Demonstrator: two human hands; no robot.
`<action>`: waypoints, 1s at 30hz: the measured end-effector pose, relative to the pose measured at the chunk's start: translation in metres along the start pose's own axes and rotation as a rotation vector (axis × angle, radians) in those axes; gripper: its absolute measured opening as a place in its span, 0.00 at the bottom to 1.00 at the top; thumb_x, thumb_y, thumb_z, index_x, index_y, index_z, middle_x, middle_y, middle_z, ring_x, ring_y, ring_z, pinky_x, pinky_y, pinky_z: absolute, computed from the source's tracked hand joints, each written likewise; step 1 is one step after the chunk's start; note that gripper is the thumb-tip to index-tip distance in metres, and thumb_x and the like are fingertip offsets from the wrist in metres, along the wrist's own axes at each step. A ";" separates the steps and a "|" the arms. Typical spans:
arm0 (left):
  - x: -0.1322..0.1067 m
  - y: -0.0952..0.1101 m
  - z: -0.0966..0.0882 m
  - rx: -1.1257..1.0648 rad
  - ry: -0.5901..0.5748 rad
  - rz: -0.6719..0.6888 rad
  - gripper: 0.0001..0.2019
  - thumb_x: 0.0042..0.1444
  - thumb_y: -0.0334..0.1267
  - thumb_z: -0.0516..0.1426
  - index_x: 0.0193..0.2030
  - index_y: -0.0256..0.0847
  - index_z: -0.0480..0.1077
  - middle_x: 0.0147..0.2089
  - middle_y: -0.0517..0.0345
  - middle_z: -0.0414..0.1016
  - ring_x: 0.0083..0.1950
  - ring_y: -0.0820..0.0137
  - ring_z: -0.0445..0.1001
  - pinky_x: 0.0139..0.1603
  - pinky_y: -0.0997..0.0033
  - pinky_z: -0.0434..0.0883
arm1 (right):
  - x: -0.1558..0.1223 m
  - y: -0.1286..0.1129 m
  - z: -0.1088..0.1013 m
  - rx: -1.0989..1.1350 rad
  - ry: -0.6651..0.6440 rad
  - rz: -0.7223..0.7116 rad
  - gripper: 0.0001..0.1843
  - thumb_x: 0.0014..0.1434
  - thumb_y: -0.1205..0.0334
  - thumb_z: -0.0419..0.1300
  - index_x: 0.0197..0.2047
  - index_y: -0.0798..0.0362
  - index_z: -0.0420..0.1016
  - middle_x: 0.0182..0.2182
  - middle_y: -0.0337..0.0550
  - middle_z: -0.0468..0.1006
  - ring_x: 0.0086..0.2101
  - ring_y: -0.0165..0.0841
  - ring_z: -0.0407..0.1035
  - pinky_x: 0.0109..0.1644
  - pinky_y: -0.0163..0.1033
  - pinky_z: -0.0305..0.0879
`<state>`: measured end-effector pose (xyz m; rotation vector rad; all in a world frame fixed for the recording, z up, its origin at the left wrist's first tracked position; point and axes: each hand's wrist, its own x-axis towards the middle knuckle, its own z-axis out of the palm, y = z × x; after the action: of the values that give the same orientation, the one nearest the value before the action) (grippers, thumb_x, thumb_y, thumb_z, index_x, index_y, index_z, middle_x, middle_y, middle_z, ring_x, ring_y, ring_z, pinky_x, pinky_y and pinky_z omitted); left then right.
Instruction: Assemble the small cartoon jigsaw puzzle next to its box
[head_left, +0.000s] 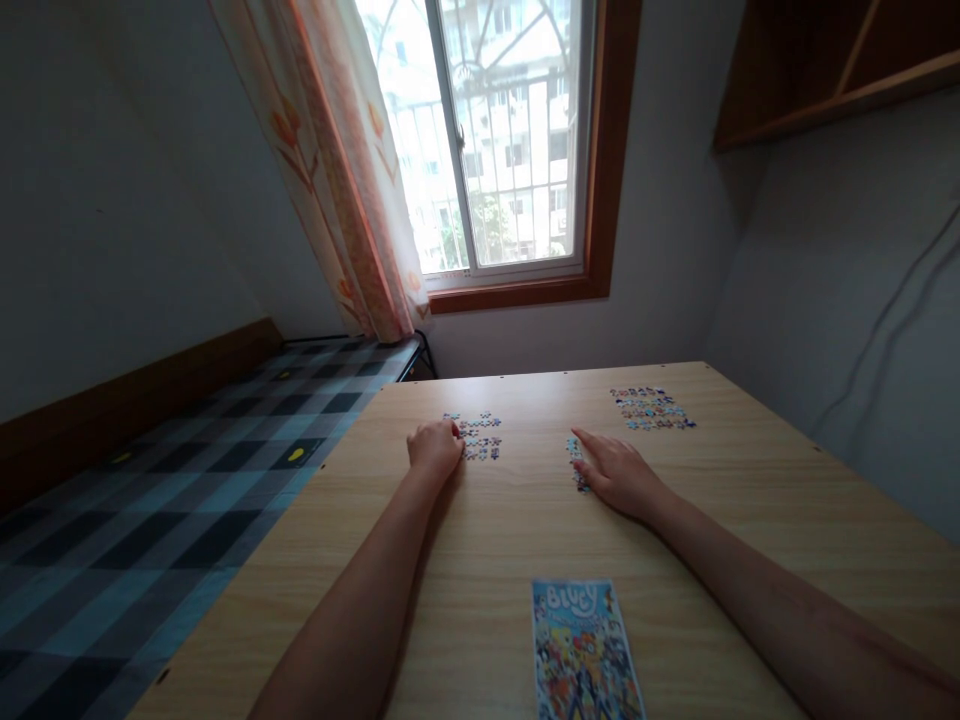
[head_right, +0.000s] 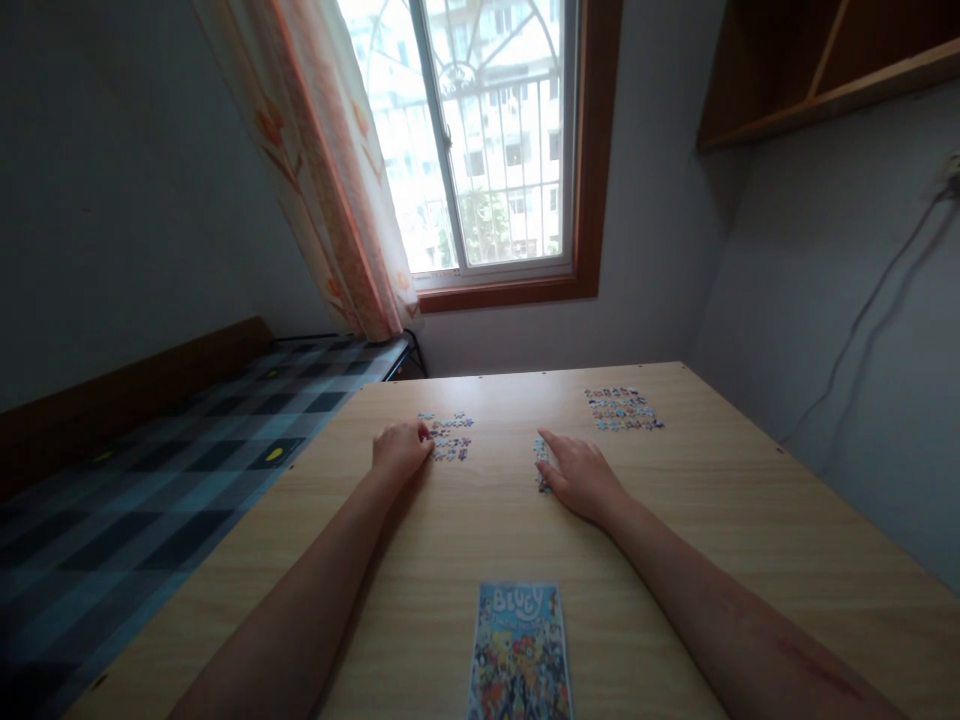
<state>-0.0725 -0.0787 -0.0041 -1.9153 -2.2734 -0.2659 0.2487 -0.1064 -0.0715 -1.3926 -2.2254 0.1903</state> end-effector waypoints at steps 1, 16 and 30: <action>0.000 0.000 0.001 -0.009 0.003 0.001 0.10 0.56 0.42 0.60 0.42 0.46 0.79 0.42 0.48 0.82 0.49 0.55 0.77 0.50 0.59 0.69 | 0.000 0.000 0.000 -0.001 -0.002 0.002 0.31 0.68 0.52 0.50 0.71 0.55 0.60 0.62 0.54 0.72 0.60 0.46 0.66 0.64 0.52 0.59; -0.014 0.049 -0.042 -0.695 -0.130 0.363 0.07 0.55 0.38 0.62 0.37 0.40 0.80 0.34 0.58 0.81 0.32 0.71 0.73 0.33 0.73 0.66 | 0.006 0.007 0.002 0.183 0.092 0.078 0.27 0.67 0.61 0.49 0.68 0.51 0.65 0.56 0.51 0.78 0.55 0.42 0.71 0.62 0.48 0.63; -0.087 0.126 0.008 -0.674 -0.260 0.760 0.11 0.55 0.28 0.60 0.39 0.45 0.83 0.38 0.58 0.83 0.40 0.67 0.77 0.49 0.68 0.72 | 0.011 0.016 0.003 0.430 0.151 0.164 0.20 0.67 0.55 0.53 0.58 0.48 0.75 0.53 0.45 0.80 0.53 0.39 0.73 0.62 0.47 0.66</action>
<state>0.0661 -0.1395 -0.0280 -3.1312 -1.4698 -0.7725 0.2559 -0.0892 -0.0763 -1.2977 -1.8117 0.5650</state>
